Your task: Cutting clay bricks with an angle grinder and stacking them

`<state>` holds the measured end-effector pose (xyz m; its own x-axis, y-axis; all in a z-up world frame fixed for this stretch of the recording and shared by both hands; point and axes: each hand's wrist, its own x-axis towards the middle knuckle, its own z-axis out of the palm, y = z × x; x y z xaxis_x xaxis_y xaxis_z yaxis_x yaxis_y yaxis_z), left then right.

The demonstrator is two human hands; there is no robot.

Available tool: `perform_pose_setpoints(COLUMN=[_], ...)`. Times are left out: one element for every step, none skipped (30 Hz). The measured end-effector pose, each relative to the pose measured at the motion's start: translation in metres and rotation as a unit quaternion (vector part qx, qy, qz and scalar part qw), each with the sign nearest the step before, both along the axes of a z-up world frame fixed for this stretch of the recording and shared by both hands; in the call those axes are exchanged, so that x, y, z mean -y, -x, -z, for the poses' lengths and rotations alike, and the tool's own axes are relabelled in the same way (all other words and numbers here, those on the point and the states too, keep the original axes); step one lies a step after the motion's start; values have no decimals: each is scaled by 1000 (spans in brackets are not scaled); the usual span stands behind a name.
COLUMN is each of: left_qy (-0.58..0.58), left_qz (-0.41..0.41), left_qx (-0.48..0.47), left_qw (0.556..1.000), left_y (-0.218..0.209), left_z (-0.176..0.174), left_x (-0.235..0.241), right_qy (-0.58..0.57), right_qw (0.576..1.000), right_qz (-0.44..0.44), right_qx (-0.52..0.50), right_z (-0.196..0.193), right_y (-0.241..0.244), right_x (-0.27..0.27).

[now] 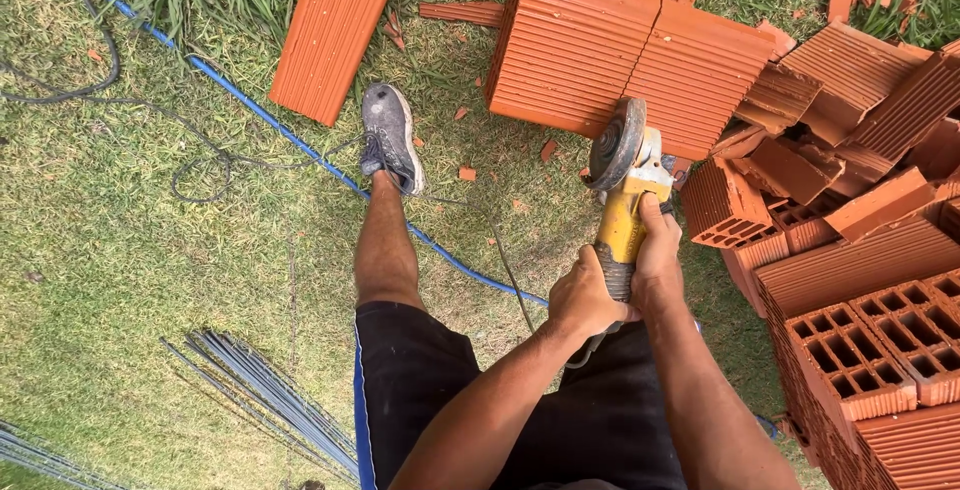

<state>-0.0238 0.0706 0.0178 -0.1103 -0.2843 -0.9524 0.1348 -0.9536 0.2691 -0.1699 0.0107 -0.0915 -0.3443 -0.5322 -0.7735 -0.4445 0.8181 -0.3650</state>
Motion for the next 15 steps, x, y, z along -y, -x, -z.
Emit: perform_pose_setpoints(left_qy=[0, -1, -2, -1, -6, -11, -10, -9, -8, -8, -6, -3, -4, -2, 0], left_qz=[0, 3, 5, 6, 9, 12, 12, 7, 2, 3, 3, 3, 3, 7, 12], left_qx=[0, 0, 0, 0, -2, -3, -3, -2, -1, -1, 2, 5, 4, 6, 9], left_qw=[1000, 1000, 1000, 1000, 1000, 1000, 1000, 1000, 1000, 1000, 1000, 1000, 1000, 1000, 1000], left_y=[1, 2, 3, 3, 4, 5, 3, 1, 0, -1, -1, -1, 0, 0, 1], left_z=[0, 0, 0, 1, 1, 2, 0, -1, -3, -3, -3, -3, -2, 0, 3], left_x=[-1, -3, -4, -4, -4, -4, -4, -4, -4, -3, -3, -2, -1, 0, 2], right_qy=[0, -1, -3, -2, -3, -2, -1, 3, 8, 7, 8, 8, 8, 8, 8], right_qw=[1000, 1000, 1000, 1000, 1000, 1000, 1000, 1000, 1000, 1000, 1000, 1000, 1000, 1000, 1000], right_qz=[0, 0, -1, 0, -3, -6, -5, 3, 11, 11, 9, 6, 6, 5, 3], right_qx=[0, -8, -17, -17, -18, -19, -18, -15, -11, -12, -8, -5, -5, -1, 3], right_z=[-11, -22, -33, -21, -10, 3, 1, -1, -2, -4, -5, -6, -7, -8, -8], right_y=[-6, -13, -19, -11, -3, 4, -2, -8, -14, -15, -17, -18, -19, -20, -22], right_x=[2, 5, 7, 2, -2, -6, -6, -7, -8, -6, -4, -2, 0, 3, 7])
